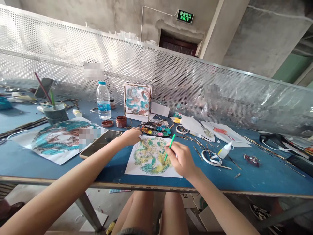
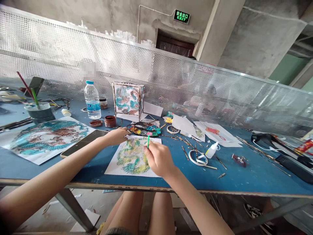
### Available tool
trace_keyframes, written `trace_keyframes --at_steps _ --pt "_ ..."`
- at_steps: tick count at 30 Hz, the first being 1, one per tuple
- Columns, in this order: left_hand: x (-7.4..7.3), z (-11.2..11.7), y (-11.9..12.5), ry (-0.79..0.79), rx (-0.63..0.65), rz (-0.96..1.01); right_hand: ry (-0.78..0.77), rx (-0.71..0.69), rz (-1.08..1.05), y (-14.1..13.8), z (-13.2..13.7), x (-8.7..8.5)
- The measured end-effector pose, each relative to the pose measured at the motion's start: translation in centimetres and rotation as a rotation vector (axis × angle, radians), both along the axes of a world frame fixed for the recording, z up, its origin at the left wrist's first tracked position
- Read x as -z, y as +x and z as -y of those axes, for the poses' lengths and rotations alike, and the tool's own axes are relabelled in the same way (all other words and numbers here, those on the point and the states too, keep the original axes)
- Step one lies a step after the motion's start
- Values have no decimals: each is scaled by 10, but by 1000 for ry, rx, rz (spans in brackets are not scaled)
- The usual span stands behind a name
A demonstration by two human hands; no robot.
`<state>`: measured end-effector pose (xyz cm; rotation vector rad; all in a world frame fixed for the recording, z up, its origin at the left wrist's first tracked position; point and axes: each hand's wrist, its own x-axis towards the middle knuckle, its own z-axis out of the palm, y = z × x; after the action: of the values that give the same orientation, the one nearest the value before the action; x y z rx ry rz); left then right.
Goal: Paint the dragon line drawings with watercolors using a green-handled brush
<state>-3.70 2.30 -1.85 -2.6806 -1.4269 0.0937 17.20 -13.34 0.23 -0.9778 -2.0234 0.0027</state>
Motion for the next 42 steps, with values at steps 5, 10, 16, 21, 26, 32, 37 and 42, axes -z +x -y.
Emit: trace_keyframes --at_steps 5,10,16,21,26,32,37,42 --pt "1 0 -1 18 10 21 -10 -27 -33 -4 3 0" --pt "2 -2 -1 20 9 6 -138 -30 -59 -5 1 -1" --pt "-3 3 0 4 8 25 62 -9 -548 24 -31 -27" --pt "-1 3 0 30 -7 32 220 193 -274 56 -89 -26" --pt "1 1 -1 102 -75 64 136 215 -28 63 -107 11" --pt "-6 5 -2 100 -200 66 31 129 -173 50 -98 21" --pt "-8 3 -3 71 -228 76 25 69 -91 36 -90 22" --pt "-9 -2 -6 21 -225 70 -42 3 -14 16 -90 19"
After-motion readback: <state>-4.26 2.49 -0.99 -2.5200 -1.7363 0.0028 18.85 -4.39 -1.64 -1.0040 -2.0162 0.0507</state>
